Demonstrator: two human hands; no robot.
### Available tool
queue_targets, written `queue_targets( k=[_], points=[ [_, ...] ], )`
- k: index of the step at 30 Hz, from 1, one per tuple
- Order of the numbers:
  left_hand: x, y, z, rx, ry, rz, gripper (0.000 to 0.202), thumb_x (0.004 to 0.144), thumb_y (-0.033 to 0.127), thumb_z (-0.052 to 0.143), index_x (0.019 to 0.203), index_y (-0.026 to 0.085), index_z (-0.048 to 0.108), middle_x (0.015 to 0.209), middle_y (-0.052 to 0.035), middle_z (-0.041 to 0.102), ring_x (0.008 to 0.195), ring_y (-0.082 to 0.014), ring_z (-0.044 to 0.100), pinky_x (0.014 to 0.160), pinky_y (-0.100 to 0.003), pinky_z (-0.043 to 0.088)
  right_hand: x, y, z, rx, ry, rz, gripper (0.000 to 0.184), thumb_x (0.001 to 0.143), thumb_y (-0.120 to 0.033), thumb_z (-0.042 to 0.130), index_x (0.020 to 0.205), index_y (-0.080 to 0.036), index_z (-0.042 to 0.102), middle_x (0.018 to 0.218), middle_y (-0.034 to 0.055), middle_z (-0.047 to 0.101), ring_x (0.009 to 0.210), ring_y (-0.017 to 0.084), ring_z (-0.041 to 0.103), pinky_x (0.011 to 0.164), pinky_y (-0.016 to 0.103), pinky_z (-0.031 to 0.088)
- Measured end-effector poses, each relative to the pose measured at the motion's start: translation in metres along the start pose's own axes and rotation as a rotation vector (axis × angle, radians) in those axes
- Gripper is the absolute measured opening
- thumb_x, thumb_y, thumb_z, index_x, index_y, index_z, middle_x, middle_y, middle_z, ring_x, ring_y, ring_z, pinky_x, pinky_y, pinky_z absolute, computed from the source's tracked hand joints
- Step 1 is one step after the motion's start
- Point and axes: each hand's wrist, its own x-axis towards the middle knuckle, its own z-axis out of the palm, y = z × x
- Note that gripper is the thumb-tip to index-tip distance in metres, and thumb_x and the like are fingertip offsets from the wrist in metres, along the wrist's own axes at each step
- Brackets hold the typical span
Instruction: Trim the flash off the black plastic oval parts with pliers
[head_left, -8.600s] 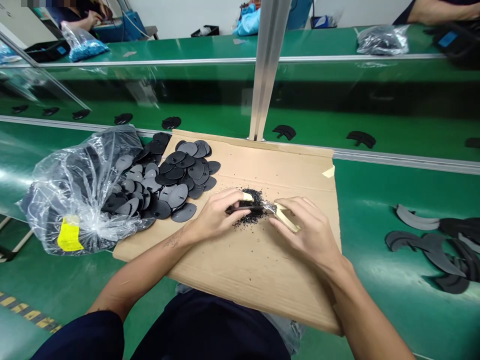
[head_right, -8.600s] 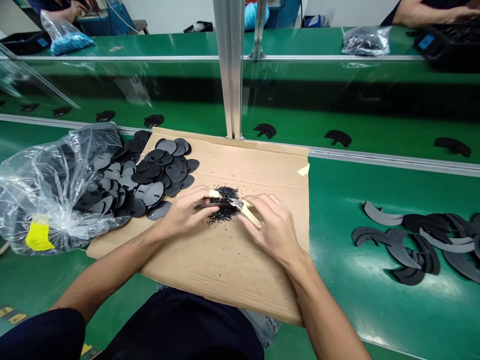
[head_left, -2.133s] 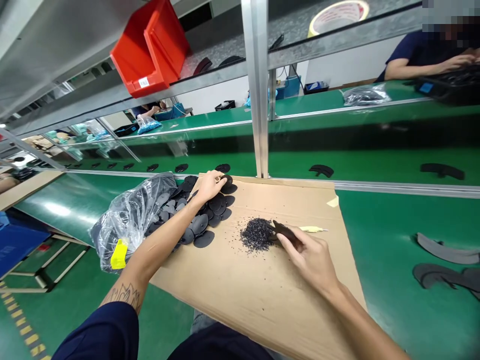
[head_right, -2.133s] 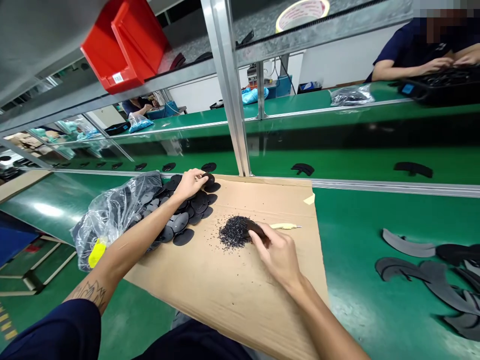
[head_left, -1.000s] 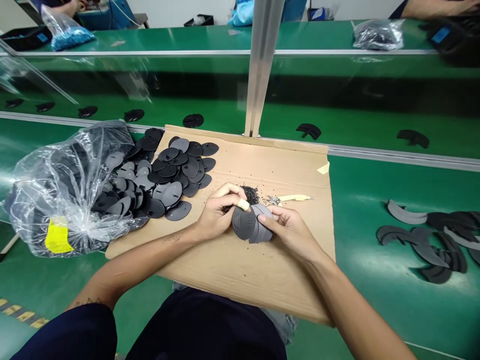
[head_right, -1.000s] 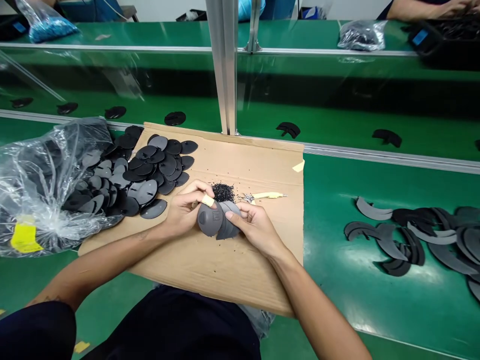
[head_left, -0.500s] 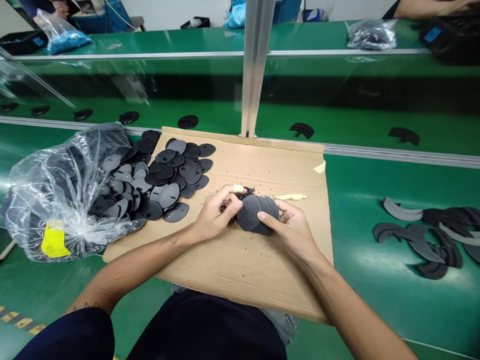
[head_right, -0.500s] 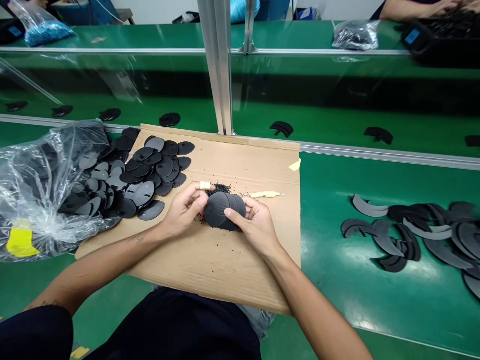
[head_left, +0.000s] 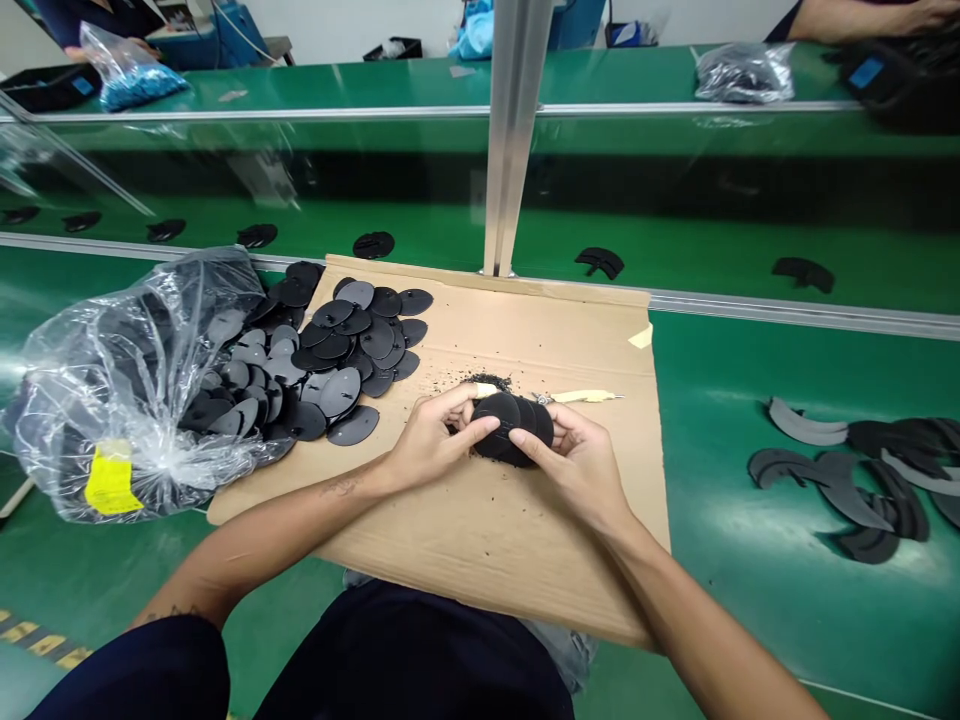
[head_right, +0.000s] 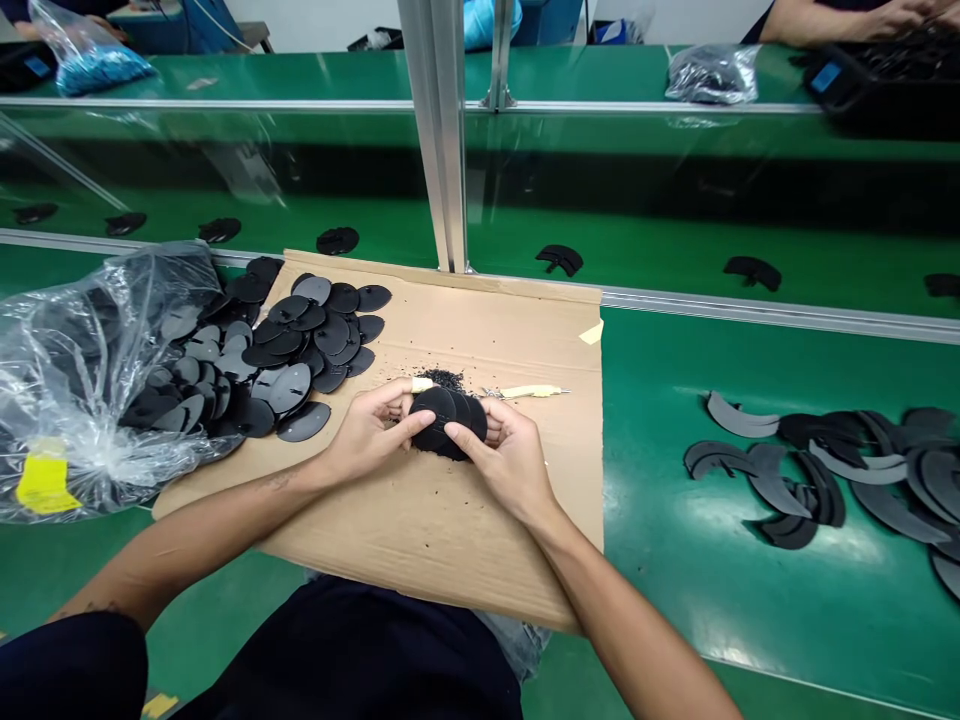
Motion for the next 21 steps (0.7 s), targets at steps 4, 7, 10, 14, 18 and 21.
queue_targets(
  k=[4, 7, 10, 14, 18, 21],
  points=[
    [0.001, -0.002, -0.001, 0.048, 0.027, 0.04, 0.033, 0.091, 0.038, 0.07, 0.114, 0.013, 0.07, 0.062, 0.0069, 0.046, 0.053, -0.0071, 0.048, 0.054, -0.019, 0.043, 0.0, 0.0, 0.0, -0.02, -0.008, -0.01, 0.039, 0.07, -0.051, 0.086, 0.08, -0.019, 0.065, 0.072, -0.0009, 0.067, 0.066, 0.014, 0.064, 0.064, 0.027, 0.057],
    [0.0, -0.001, -0.001, 0.08, 0.03, 0.061, 0.034, 0.091, 0.038, 0.07, 0.114, 0.013, 0.071, 0.061, 0.0064, 0.046, 0.054, -0.0075, 0.046, 0.055, -0.02, 0.043, 0.0, -0.001, 0.0, -0.065, -0.003, -0.025, 0.04, 0.072, -0.054, 0.083, 0.077, -0.02, 0.062, 0.068, -0.0022, 0.062, 0.062, 0.013, 0.059, 0.059, 0.026, 0.055],
    [0.0, 0.001, 0.001, 0.071, 0.03, 0.033, 0.035, 0.091, 0.039, 0.071, 0.115, 0.014, 0.072, 0.063, 0.0048, 0.051, 0.057, -0.008, 0.047, 0.057, -0.02, 0.043, -0.001, -0.003, 0.001, -0.096, 0.003, -0.056, 0.039, 0.075, -0.054, 0.08, 0.075, -0.02, 0.06, 0.066, -0.003, 0.057, 0.06, 0.012, 0.056, 0.057, 0.026, 0.052],
    [0.002, 0.002, 0.006, -0.052, 0.0, -0.064, 0.039, 0.088, 0.046, 0.072, 0.109, 0.013, 0.072, 0.088, -0.0051, 0.07, 0.075, -0.0136, 0.063, 0.063, -0.021, 0.05, -0.003, -0.005, 0.004, -0.096, 0.017, -0.118, 0.034, 0.079, -0.048, 0.078, 0.075, -0.021, 0.058, 0.069, -0.0029, 0.056, 0.063, 0.012, 0.055, 0.061, 0.025, 0.05],
    [0.005, 0.003, 0.004, -0.115, -0.08, -0.063, 0.045, 0.091, 0.054, 0.067, 0.103, 0.011, 0.072, 0.094, -0.0087, 0.072, 0.082, -0.0176, 0.068, 0.071, -0.026, 0.054, -0.004, -0.003, 0.002, -0.166, -0.006, -0.16, 0.028, 0.085, -0.045, 0.073, 0.08, -0.021, 0.06, 0.073, -0.0015, 0.059, 0.065, 0.013, 0.056, 0.06, 0.025, 0.048],
    [0.005, 0.005, -0.003, 0.119, -0.117, 0.081, 0.038, 0.094, 0.05, 0.065, 0.097, 0.012, 0.072, 0.085, -0.006, 0.069, 0.074, -0.0147, 0.063, 0.067, -0.025, 0.05, -0.002, -0.004, -0.006, -0.42, -0.082, -0.239, 0.025, 0.09, -0.041, 0.067, 0.077, -0.02, 0.06, 0.069, -0.0005, 0.06, 0.063, 0.014, 0.054, 0.057, 0.025, 0.044]
  ],
)
